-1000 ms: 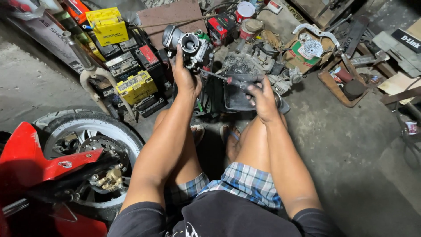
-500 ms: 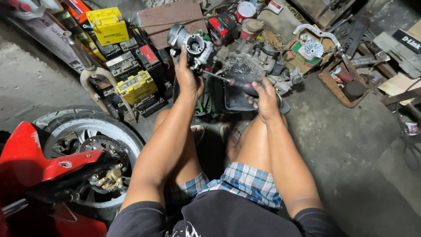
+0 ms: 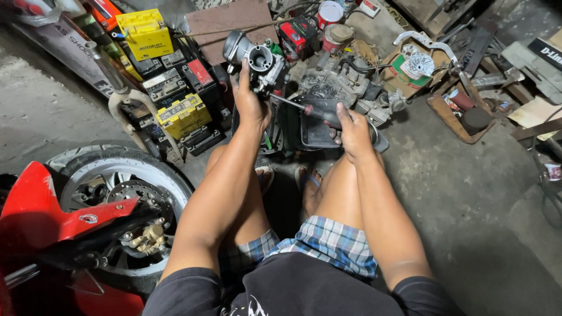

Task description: Disassembling and inspecting a motorcycle carburetor using a screwdriver in a workshop setting.

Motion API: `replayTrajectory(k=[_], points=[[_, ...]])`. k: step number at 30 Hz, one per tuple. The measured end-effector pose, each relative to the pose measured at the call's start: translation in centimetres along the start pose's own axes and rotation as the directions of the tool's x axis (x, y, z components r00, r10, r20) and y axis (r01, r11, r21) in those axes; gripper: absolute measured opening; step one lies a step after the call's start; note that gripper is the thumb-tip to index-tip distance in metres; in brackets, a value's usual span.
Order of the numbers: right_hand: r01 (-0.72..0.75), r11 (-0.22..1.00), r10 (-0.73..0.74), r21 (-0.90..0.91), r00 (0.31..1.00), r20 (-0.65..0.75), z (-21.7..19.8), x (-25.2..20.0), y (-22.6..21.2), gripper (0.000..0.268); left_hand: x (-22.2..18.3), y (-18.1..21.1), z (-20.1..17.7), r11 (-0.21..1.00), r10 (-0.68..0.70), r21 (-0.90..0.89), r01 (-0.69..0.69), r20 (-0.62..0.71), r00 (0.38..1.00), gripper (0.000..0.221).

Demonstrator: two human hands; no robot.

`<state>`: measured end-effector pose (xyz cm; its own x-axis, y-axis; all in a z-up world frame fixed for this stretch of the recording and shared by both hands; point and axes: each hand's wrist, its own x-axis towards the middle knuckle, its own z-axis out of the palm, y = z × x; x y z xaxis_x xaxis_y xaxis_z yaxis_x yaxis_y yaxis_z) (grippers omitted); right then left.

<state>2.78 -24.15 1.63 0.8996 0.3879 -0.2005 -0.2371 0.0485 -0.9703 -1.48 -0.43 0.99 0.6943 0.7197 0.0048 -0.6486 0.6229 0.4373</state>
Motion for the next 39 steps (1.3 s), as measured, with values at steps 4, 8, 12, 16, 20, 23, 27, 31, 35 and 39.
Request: replayTrajectory(k=[4, 8, 12, 16, 20, 23, 27, 31, 35, 39], points=[[0.208, 0.978, -0.204, -0.024, 0.973, 0.105, -0.6, 0.7, 1.5, 0.034, -0.1, 0.2, 0.5, 0.999, -0.049, -0.013, 0.049, -0.063, 0.997, 0.045], [0.495, 0.830, -0.480, -0.257, 0.869, 0.122, -0.8, 0.1, 1.1, 0.035, -0.5, -0.2, 0.5, 0.999, -0.042, -0.027, 0.040, -0.087, 0.995, 0.044], [0.391, 0.883, -0.372, -0.258, 0.920, 0.124, -1.1, 0.2, 0.6, 0.027, -0.3, -0.6, 0.4, 0.999, 0.013, 0.040, -0.010, -0.081, 0.997, 0.042], [0.216, 0.967, -0.209, -0.136, 0.976, 0.066, -1.6, 1.2, 1.4, 0.016, -0.7, -0.7, 0.8, 0.998, 0.018, 0.053, -0.014, -0.084, 0.996, 0.044], [0.060, 0.993, -0.061, -0.098, 0.998, -0.002, -1.0, 1.2, 0.9, 0.040, -0.6, -0.6, 1.4, 1.000, -0.009, 0.018, 0.011, -0.108, 0.994, 0.048], [0.089, 0.996, -0.086, -0.030, 0.993, 0.082, -1.5, 1.4, 1.6, 0.032, -0.6, -0.4, 1.4, 1.000, 0.003, -0.008, -0.003, -0.104, 0.995, 0.046], [0.383, 0.804, -0.282, -0.456, 0.919, 0.274, -0.3, -0.5, 0.0, 0.034, -0.3, 0.1, 0.9, 0.998, 0.027, -0.051, -0.030, -0.055, 0.998, 0.040], [0.370, 0.763, -0.197, -0.530, 0.914, 0.354, -0.1, -0.4, 0.0, 0.030, 0.0, 0.9, 1.4, 0.999, 0.011, -0.045, -0.015, -0.091, 0.996, 0.043], [0.171, 0.965, -0.086, -0.198, 0.921, 0.380, -0.7, 0.3, 0.1, 0.026, 1.6, 0.4, 0.3, 0.990, -0.005, -0.144, 0.007, 0.016, 1.000, 0.045], [0.139, 0.988, -0.157, 0.075, 0.903, 0.399, -1.3, 1.1, 1.2, 0.035, 1.9, 0.7, 0.8, 0.977, -0.052, -0.200, 0.073, 0.111, 0.992, 0.044]])
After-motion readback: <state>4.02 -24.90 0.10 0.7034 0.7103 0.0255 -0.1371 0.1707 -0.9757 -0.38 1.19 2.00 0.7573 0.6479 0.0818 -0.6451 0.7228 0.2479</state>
